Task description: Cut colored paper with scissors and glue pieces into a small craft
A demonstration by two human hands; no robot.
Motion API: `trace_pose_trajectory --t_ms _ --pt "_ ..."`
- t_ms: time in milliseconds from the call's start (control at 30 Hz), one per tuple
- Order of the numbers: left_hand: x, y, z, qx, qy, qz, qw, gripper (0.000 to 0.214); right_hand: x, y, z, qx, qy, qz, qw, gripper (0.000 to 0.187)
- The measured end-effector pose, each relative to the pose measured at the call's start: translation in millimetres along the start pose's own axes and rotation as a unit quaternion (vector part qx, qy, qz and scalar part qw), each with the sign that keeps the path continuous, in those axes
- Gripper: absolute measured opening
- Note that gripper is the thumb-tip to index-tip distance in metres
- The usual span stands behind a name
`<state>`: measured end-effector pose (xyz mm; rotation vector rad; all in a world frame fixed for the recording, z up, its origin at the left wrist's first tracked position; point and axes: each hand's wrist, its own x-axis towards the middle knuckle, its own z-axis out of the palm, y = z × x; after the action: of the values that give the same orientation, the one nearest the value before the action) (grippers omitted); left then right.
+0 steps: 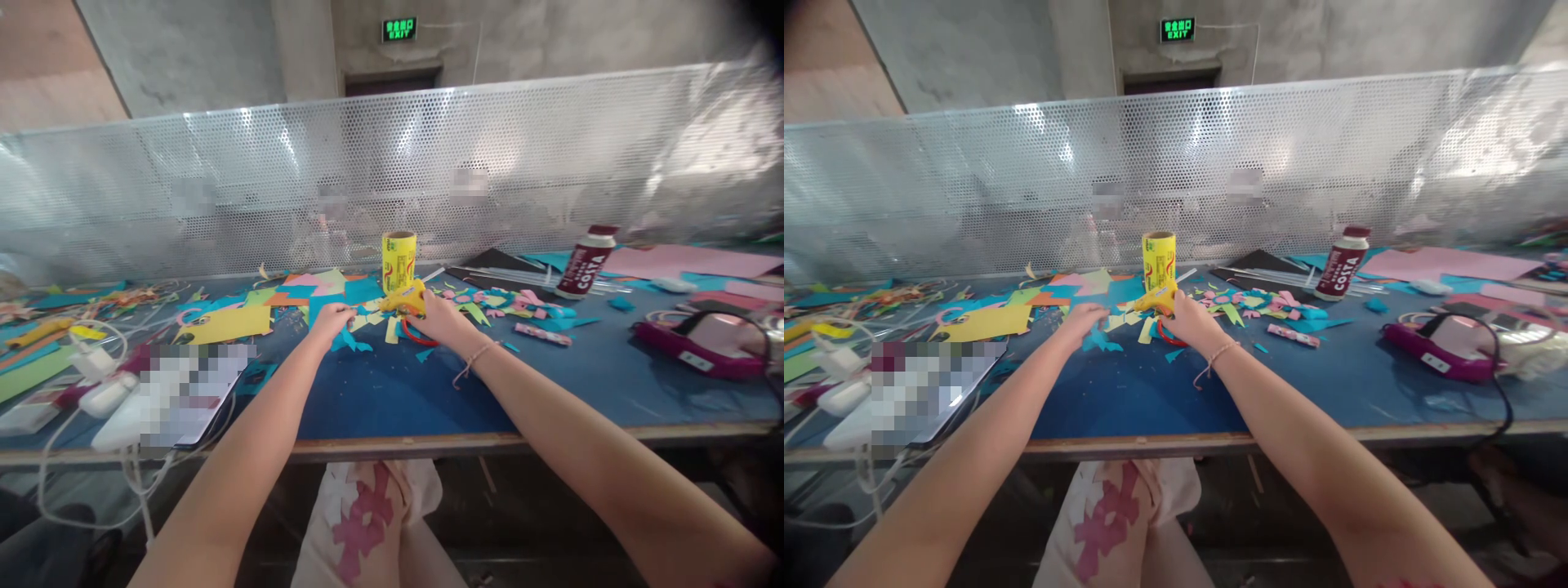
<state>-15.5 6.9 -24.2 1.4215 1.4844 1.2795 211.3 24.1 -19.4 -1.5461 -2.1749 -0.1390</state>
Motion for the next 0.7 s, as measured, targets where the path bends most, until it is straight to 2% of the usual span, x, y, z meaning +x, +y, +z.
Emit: trace_pose_trajectory --t_ms 67,167,267,367,433,500,633,700 --pt "0 1 2.8 -0.077 -0.002 -0.009 0.997 0.011 2 3 6 0.010 0.012 0.009 1.000 0.048" --pt "-3 5 7.4 -0.194 -0.025 -0.019 0.981 0.009 2 5 12 0.010 0.019 0.003 1.000 0.045" --pt "-9 12 11.8 -0.289 -0.070 -0.014 0.955 0.007 -2 -1 10 0.015 0.066 -0.023 0.997 0.037" --pt "-16 18 16.4 -0.343 -0.117 -0.047 0.931 0.005 -5 -16 6 0.089 0.106 -0.090 0.986 0.019" --pt "-19 21 19.2 -0.371 -0.143 -0.062 0.915 0.005 -4 -26 6 0.195 0.075 -0.125 0.970 0.008" --pt "-20 23 20.9 -0.389 -0.167 -0.070 0.903 0.006 -2 -34 10 0.270 0.046 -0.135 0.952 0.007" --pt "-22 26 21.3 -0.400 -0.179 -0.094 0.894 0.007 1 -39 22 0.378 -0.026 -0.132 0.916 0.005" --pt "-23 28 21.4 -0.404 -0.179 -0.098 0.892 0.006 -1 -39 24 0.409 -0.039 -0.114 0.904 0.005"
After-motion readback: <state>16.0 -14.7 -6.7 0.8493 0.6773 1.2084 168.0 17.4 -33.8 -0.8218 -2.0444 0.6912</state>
